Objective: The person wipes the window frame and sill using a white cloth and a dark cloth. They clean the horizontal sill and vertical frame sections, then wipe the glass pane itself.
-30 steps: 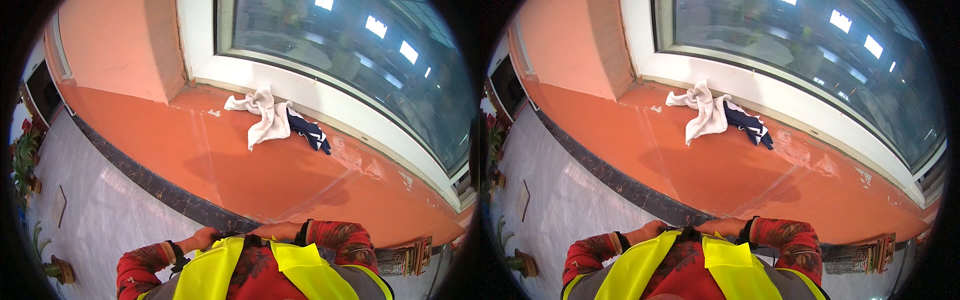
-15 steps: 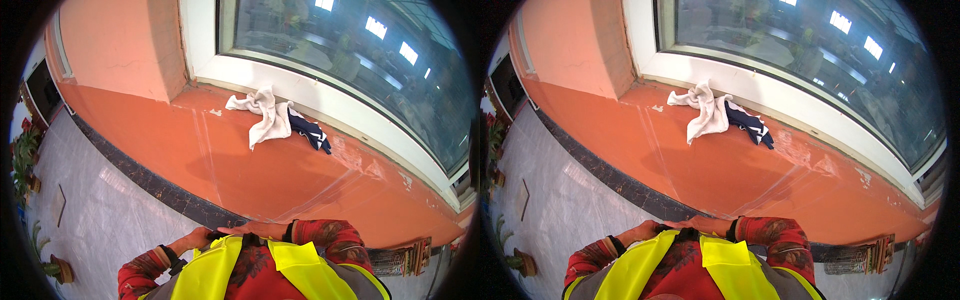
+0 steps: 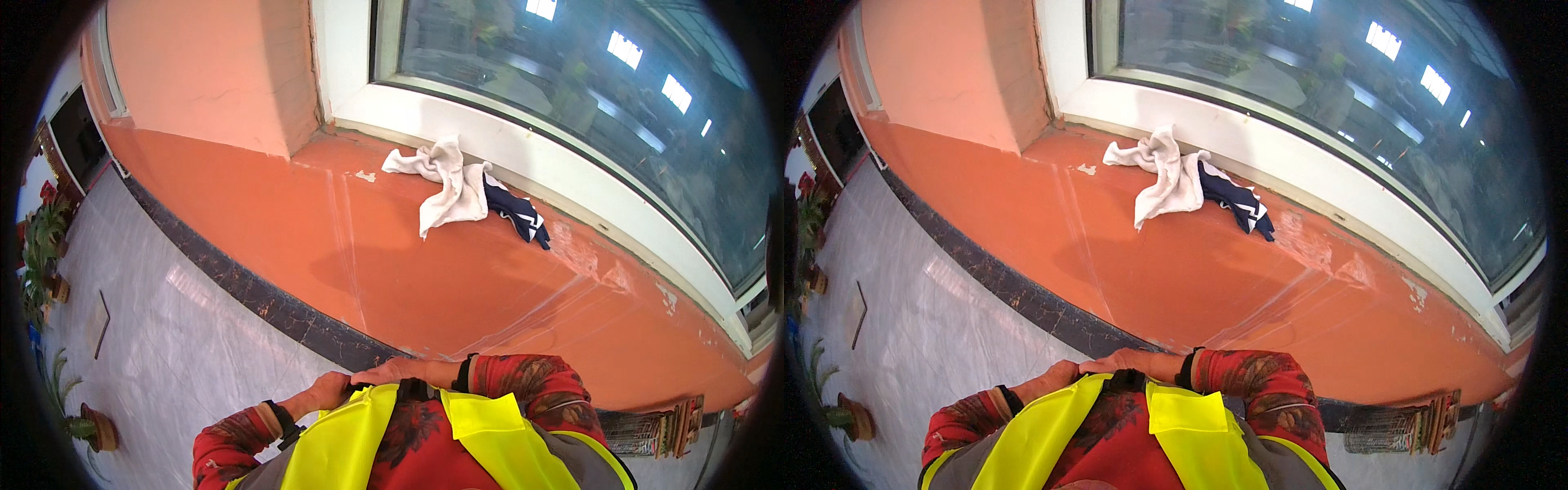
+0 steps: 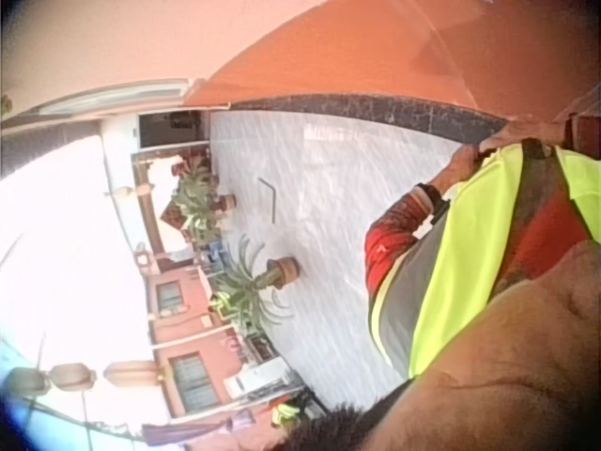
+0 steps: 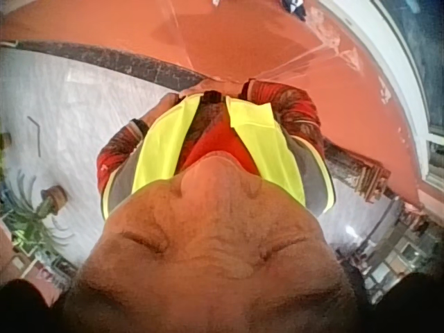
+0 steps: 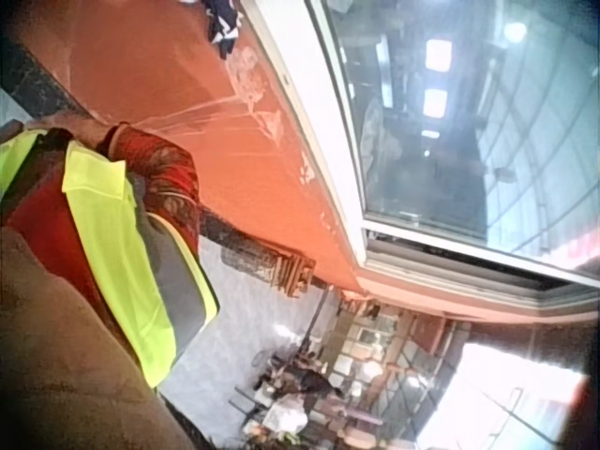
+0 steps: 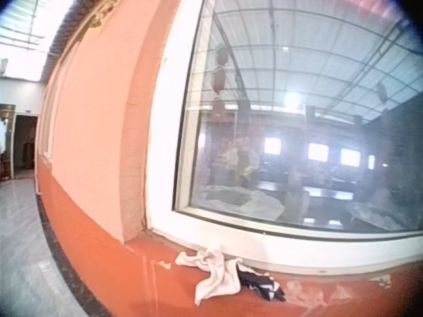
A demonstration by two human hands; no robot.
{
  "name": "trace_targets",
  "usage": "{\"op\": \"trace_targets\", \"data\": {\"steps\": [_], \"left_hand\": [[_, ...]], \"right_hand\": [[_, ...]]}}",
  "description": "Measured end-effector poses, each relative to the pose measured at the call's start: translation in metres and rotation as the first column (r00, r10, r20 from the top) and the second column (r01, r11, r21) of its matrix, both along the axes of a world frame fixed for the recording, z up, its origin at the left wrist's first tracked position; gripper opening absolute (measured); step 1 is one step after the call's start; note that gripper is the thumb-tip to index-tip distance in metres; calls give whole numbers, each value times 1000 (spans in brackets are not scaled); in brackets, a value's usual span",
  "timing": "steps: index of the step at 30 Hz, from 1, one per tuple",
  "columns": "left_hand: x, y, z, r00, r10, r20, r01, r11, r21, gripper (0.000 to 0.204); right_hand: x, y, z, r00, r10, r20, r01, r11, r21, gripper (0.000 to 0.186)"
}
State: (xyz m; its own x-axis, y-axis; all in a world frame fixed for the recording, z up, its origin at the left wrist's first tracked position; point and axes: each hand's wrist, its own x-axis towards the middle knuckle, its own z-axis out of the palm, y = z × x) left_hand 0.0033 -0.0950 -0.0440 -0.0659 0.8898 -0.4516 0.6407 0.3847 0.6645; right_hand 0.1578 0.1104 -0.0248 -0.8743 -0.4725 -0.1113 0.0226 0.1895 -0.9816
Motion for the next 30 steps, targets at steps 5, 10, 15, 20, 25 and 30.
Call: {"op": "trace_targets", "data": {"steps": [5, 10, 15, 20, 25, 30], "left_hand": [[-7, -8, -26, 946, 163, 280, -166, 986, -15, 14], [-1, -17, -29, 825, 328, 460, -344, 938, -52, 4], [11, -17, -22, 705, 406, 582, -445, 892, -82, 5], [12, -12, -16, 813, 323, 485, -400, 915, 60, 6], [12, -6, 4, 978, 148, 146, -178, 957, 228, 15], [16, 0, 22, 997, 47, -61, -28, 960, 280, 25]], "right_hand": [[18, 1, 9, 998, 61, -9, -61, 996, -58, 35], [21, -7, -1, 880, -89, -466, 162, 980, 119, 34], [14, -6, -47, 939, -95, -331, 115, 993, 41, 35], [45, 18, -28, 955, -178, 237, 131, 970, 204, 49], [32, 12, 15, 950, -133, 282, 107, 988, 108, 46], [26, 20, 26, 1000, -26, 12, 26, 999, -46, 41]]}}
